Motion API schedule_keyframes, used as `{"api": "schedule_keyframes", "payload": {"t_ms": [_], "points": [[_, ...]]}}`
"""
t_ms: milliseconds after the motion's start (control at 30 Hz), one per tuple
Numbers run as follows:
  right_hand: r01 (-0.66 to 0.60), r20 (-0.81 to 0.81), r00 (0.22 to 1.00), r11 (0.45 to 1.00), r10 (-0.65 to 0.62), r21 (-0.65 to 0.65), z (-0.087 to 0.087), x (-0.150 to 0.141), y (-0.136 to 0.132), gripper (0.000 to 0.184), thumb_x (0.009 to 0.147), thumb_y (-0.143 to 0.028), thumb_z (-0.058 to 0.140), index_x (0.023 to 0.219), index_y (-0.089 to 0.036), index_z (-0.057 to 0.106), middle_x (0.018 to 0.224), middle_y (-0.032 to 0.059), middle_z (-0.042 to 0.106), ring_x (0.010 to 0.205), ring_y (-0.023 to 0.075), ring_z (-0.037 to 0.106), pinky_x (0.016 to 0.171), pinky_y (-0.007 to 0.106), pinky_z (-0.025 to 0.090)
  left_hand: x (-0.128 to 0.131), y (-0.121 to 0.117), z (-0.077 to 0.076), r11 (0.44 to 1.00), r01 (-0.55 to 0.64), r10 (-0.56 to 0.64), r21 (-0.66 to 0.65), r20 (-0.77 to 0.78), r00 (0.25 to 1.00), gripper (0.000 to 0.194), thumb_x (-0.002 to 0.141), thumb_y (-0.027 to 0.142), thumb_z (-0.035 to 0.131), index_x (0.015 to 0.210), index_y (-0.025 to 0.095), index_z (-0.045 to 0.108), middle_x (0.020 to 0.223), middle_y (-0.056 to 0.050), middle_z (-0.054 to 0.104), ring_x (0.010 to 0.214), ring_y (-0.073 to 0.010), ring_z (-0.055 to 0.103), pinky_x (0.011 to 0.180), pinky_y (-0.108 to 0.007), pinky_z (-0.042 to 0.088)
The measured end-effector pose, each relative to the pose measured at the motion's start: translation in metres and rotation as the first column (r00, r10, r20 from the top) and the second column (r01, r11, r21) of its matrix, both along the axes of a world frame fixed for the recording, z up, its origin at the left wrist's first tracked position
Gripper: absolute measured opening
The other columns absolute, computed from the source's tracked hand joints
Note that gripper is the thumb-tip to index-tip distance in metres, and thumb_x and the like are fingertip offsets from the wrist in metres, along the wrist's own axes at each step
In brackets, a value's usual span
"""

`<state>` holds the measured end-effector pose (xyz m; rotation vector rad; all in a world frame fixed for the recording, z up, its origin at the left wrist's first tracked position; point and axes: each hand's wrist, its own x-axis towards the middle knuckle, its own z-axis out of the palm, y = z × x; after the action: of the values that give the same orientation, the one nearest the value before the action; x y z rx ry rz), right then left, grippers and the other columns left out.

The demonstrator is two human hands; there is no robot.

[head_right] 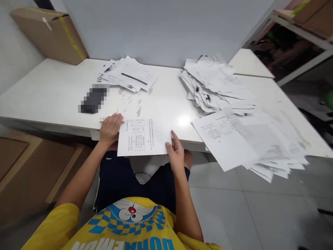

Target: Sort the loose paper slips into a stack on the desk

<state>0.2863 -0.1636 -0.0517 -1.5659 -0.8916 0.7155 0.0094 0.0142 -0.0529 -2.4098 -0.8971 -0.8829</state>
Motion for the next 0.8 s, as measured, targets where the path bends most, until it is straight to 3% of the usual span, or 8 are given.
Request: {"api": "schedule_keyframes", "payload": {"t_ms": [100,200,267,367,467,600,700,800], "points": [[0.086,0.022,0.996,0.996,-0.087,0.010,0.018,0.011,-0.003,0.064,0.088,-0.049,0.062,0.147,-0.028,0.050,0.090,0.0047,0.066,0.074,0.0177,0.061,0.062,0.033,0.055,-0.003,0.006,-0.004,0.999,0.042,-0.041,-0.035,0.038,0.998,0.058,0.090,0.015,0.041,0.149,0.013,0.043,0.144,-0.016,0.057,0.140,-0.0267,0.049,0.116,-0.044,0.038],[0.206,0.058,0.975,0.967,-0.217,0.148,0.032,0.026,0.003,0.063,0.088,-0.047,0.063,0.147,-0.029,0.050,0.094,0.0053,0.064,0.079,0.0176,0.060,0.066,0.032,0.055,-0.005,0.012,-0.010,0.995,0.081,-0.076,-0.054,0.096,0.992,0.065,0.087,0.017,0.044,0.151,0.014,0.040,0.146,-0.017,0.055,0.141,-0.0284,0.048,0.118,-0.045,0.035],[0.249,0.034,0.963,0.934,-0.266,0.255,0.035,0.037,0.022,0.066,0.089,-0.046,0.060,0.150,-0.029,0.044,0.102,0.0073,0.064,0.084,0.0186,0.062,0.070,0.034,0.056,-0.006,0.014,-0.013,0.995,0.092,-0.086,-0.049,0.114,0.990,0.065,0.086,0.017,0.045,0.150,0.015,0.041,0.145,-0.016,0.056,0.140,-0.0284,0.049,0.119,-0.045,0.034],[0.205,0.016,0.975,0.923,-0.222,0.325,0.037,0.045,0.087,0.071,0.093,-0.046,0.050,0.157,-0.029,0.028,0.112,0.0103,0.063,0.093,0.0212,0.065,0.076,0.039,0.058,-0.006,0.014,-0.015,0.997,0.077,-0.074,-0.031,0.088,0.993,0.065,0.086,0.019,0.045,0.151,0.015,0.041,0.144,-0.016,0.057,0.139,-0.0281,0.050,0.119,-0.044,0.034],[0.087,0.063,0.992,0.946,-0.112,0.313,0.042,0.036,0.187,0.069,0.097,-0.046,0.036,0.160,-0.027,0.016,0.123,0.0114,0.060,0.103,0.0226,0.066,0.085,0.044,0.059,-0.005,0.011,-0.011,0.999,0.053,-0.053,0.006,0.046,0.998,0.069,0.085,0.018,0.045,0.153,0.015,0.036,0.147,-0.016,0.054,0.141,-0.0275,0.048,0.120,-0.043,0.032],[0.007,0.115,0.993,0.975,-0.034,0.221,0.055,0.001,0.309,0.068,0.099,-0.045,0.027,0.160,-0.017,0.015,0.140,0.0156,0.052,0.122,0.0253,0.060,0.099,0.045,0.054,-0.004,0.005,0.000,0.998,0.062,-0.061,-0.028,0.036,0.997,0.076,0.082,0.011,0.045,0.156,0.014,0.030,0.151,-0.015,0.049,0.145,-0.0266,0.041,0.122,-0.043,0.028],[0.003,0.189,0.982,0.992,-0.027,0.126,0.064,-0.028,0.345,0.071,0.098,-0.045,0.034,0.157,-0.008,0.019,0.147,0.0193,0.047,0.134,0.0296,0.051,0.113,0.047,0.043,-0.004,0.004,0.005,0.998,0.062,-0.061,-0.022,0.042,0.997,0.079,0.079,0.009,0.046,0.157,0.015,0.030,0.151,-0.015,0.049,0.145,-0.0262,0.042,0.123,-0.041,0.027],[-0.039,0.358,0.933,0.999,0.028,0.026,0.068,-0.038,0.338,0.076,0.096,-0.046,0.042,0.155,-0.004,0.019,0.146,0.0238,0.047,0.135,0.0355,0.048,0.113,0.051,0.040,-0.005,0.006,0.005,0.997,0.057,-0.059,0.050,0.046,0.997,0.082,0.077,0.007,0.047,0.157,0.015,0.029,0.148,-0.014,0.053,0.142,-0.0258,0.045,0.122,-0.040,0.028]]}}
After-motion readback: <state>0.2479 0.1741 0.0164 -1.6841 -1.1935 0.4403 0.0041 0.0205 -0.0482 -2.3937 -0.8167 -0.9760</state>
